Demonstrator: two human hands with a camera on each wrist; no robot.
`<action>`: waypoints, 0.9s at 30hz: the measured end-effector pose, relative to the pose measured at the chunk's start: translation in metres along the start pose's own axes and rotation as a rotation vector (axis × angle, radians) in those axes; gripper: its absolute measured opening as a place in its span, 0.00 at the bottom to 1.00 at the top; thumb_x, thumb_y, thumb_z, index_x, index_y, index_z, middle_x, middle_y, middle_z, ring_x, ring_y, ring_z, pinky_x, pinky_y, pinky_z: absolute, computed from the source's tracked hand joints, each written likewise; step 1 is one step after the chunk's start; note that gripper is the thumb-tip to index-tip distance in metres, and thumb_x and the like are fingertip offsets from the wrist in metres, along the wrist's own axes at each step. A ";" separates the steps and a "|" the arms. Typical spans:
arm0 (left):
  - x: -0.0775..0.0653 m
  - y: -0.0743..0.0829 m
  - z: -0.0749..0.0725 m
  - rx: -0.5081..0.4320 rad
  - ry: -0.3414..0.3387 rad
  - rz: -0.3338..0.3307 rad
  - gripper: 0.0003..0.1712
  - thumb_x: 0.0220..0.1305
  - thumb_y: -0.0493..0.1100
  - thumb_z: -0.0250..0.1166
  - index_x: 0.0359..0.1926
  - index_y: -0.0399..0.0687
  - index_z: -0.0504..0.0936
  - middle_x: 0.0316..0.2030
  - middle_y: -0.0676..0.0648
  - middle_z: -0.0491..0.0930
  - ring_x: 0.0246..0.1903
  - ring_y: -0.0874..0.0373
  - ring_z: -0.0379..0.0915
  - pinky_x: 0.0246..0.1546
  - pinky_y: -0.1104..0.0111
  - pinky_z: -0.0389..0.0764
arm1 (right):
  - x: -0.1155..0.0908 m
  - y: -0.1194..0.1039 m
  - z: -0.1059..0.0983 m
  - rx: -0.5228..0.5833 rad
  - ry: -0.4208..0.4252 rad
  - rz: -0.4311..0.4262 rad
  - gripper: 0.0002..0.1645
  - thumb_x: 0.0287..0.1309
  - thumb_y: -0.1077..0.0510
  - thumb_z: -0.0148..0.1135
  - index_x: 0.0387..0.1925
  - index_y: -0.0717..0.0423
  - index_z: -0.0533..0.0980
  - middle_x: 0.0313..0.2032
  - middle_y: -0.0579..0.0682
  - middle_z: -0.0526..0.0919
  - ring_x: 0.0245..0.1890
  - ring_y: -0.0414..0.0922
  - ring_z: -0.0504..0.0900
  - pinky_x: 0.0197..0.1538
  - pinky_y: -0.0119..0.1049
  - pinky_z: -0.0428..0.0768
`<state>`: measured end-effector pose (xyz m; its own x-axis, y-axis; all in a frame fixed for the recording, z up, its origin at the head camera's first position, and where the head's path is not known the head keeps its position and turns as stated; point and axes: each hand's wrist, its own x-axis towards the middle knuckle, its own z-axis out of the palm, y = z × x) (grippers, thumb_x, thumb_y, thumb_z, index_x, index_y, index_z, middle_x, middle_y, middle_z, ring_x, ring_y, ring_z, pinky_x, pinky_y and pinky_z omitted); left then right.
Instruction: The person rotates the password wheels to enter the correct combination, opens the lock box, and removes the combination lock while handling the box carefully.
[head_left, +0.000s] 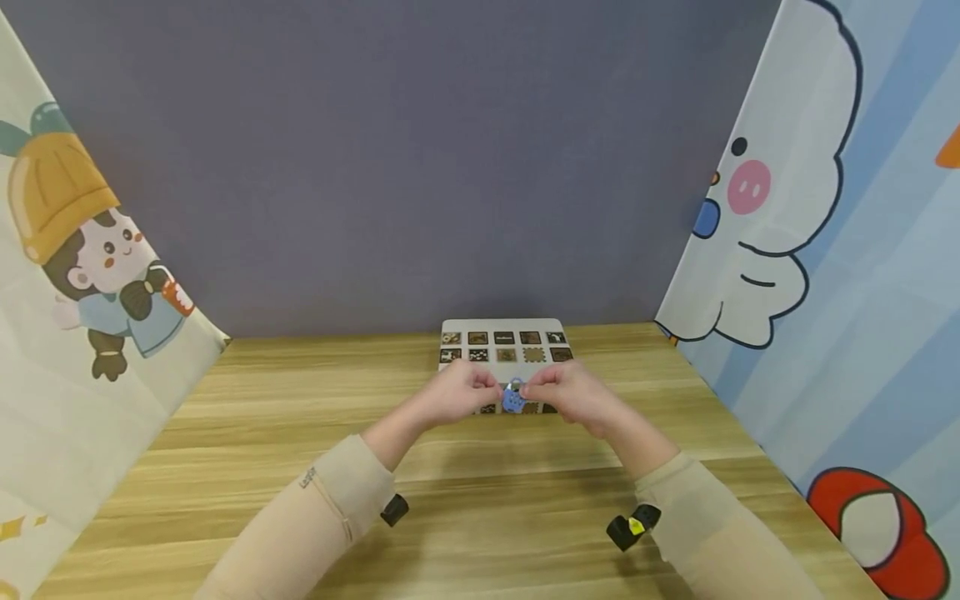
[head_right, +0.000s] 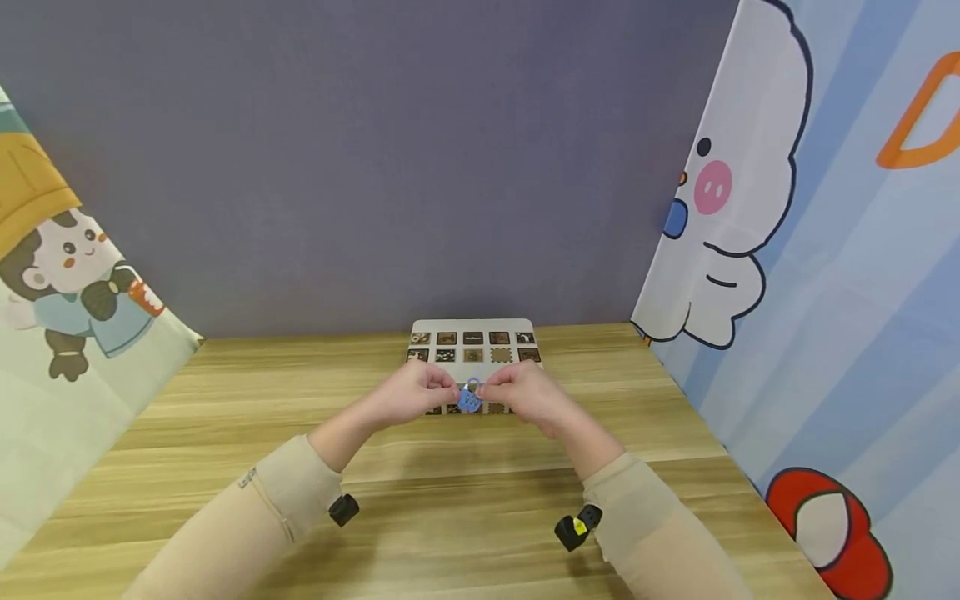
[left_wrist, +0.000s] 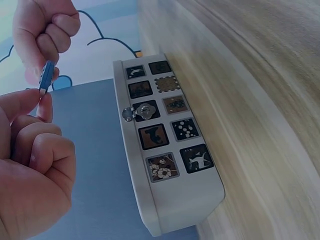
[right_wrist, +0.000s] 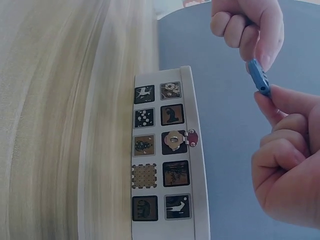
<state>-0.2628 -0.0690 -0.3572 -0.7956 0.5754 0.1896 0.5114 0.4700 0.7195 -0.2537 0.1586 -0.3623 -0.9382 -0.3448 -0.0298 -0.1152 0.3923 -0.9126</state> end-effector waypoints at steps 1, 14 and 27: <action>-0.001 0.000 0.000 0.001 -0.003 0.002 0.09 0.62 0.43 0.60 0.28 0.48 0.84 0.11 0.54 0.68 0.10 0.65 0.55 0.11 0.72 0.58 | 0.000 0.000 0.000 -0.011 -0.005 -0.001 0.12 0.54 0.50 0.67 0.33 0.55 0.83 0.24 0.49 0.79 0.08 0.37 0.53 0.12 0.30 0.55; -0.012 -0.007 0.003 -0.013 -0.042 -0.025 0.09 0.61 0.42 0.62 0.28 0.44 0.85 0.11 0.56 0.66 0.11 0.65 0.52 0.11 0.74 0.56 | 0.002 0.004 0.011 -0.071 -0.056 -0.033 0.09 0.55 0.51 0.66 0.30 0.53 0.84 0.36 0.50 0.84 0.08 0.36 0.52 0.11 0.29 0.54; -0.019 -0.022 0.018 -0.023 -0.111 -0.095 0.10 0.61 0.41 0.62 0.23 0.50 0.83 0.09 0.56 0.62 0.09 0.66 0.51 0.09 0.74 0.53 | 0.002 0.015 0.024 -0.159 -0.103 -0.007 0.07 0.55 0.53 0.66 0.27 0.51 0.83 0.13 0.43 0.69 0.08 0.37 0.53 0.11 0.29 0.53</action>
<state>-0.2529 -0.0785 -0.3889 -0.7985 0.6002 0.0463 0.4271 0.5106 0.7462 -0.2498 0.1430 -0.3859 -0.8996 -0.4305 -0.0727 -0.1795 0.5164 -0.8373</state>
